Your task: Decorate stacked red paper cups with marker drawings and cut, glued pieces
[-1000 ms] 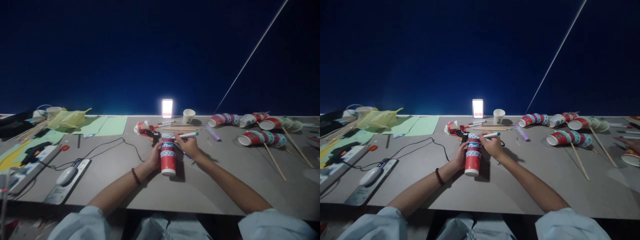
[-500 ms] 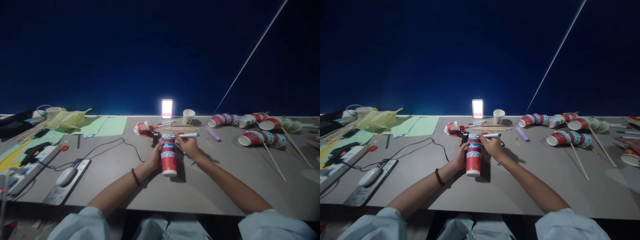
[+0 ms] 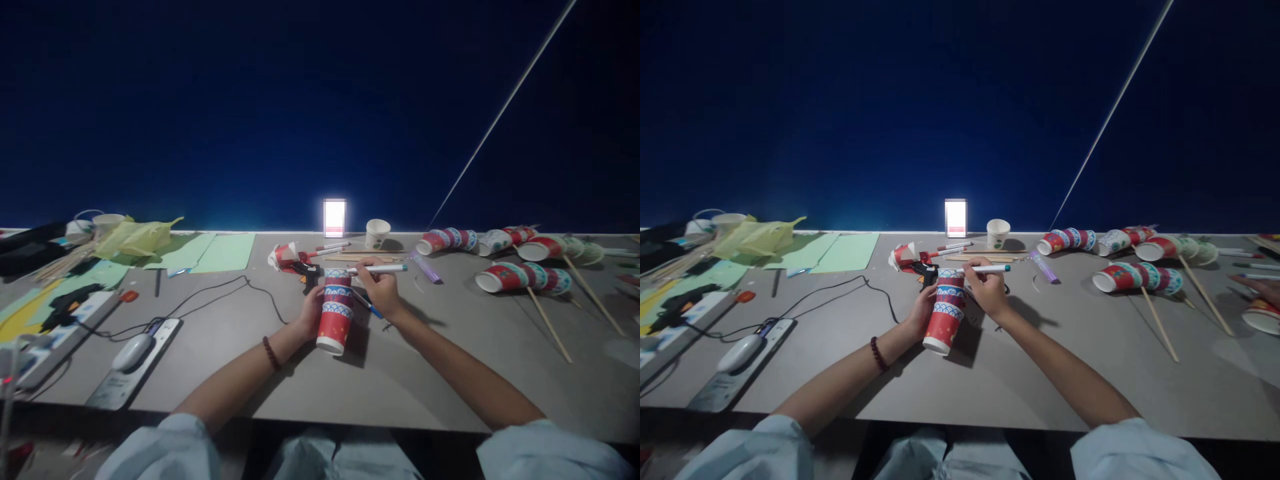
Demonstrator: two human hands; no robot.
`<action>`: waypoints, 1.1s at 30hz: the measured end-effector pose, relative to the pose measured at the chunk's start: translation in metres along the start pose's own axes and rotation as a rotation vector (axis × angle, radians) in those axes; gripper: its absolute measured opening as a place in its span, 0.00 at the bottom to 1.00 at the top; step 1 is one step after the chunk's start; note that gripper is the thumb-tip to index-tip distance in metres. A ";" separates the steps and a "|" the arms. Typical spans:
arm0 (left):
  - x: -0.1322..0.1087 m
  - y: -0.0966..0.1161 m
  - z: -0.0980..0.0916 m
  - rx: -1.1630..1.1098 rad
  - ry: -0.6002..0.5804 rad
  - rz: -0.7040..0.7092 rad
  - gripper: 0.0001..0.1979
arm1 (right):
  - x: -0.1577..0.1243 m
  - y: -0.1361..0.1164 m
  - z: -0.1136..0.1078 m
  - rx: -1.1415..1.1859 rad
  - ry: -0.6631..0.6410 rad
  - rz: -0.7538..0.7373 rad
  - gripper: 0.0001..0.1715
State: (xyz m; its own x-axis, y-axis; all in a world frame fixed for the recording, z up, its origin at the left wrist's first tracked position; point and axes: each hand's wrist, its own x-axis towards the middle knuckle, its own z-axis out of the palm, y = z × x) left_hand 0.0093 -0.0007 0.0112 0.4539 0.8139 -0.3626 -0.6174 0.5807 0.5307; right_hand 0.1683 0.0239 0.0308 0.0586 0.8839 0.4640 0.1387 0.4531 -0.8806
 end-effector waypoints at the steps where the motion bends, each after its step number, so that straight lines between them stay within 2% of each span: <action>1: 0.000 -0.001 0.000 0.000 -0.018 0.003 0.20 | 0.000 -0.001 0.000 0.010 -0.008 0.005 0.13; 7: -0.003 0.000 0.000 0.040 -0.046 -0.044 0.23 | -0.002 -0.007 0.001 0.008 -0.035 -0.006 0.12; 17: 0.006 0.005 -0.004 -0.015 0.052 -0.027 0.23 | 0.000 -0.005 0.001 -0.028 -0.024 -0.017 0.11; 22: 0.009 0.005 -0.010 -0.044 0.034 -0.006 0.21 | -0.003 -0.002 0.003 -0.007 -0.083 0.018 0.12; 26: 0.009 0.006 -0.010 -0.036 0.049 -0.009 0.22 | -0.005 -0.001 0.003 -0.065 -0.077 -0.018 0.12; 33: 0.010 0.005 -0.012 -0.068 0.001 -0.046 0.23 | -0.004 -0.005 0.001 -0.130 -0.085 -0.047 0.12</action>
State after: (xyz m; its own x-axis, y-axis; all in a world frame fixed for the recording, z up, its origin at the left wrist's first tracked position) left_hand 0.0032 0.0107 0.0006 0.4817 0.7865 -0.3865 -0.6380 0.6171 0.4606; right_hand 0.1661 0.0187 0.0329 -0.0336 0.8712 0.4897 0.2662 0.4801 -0.8358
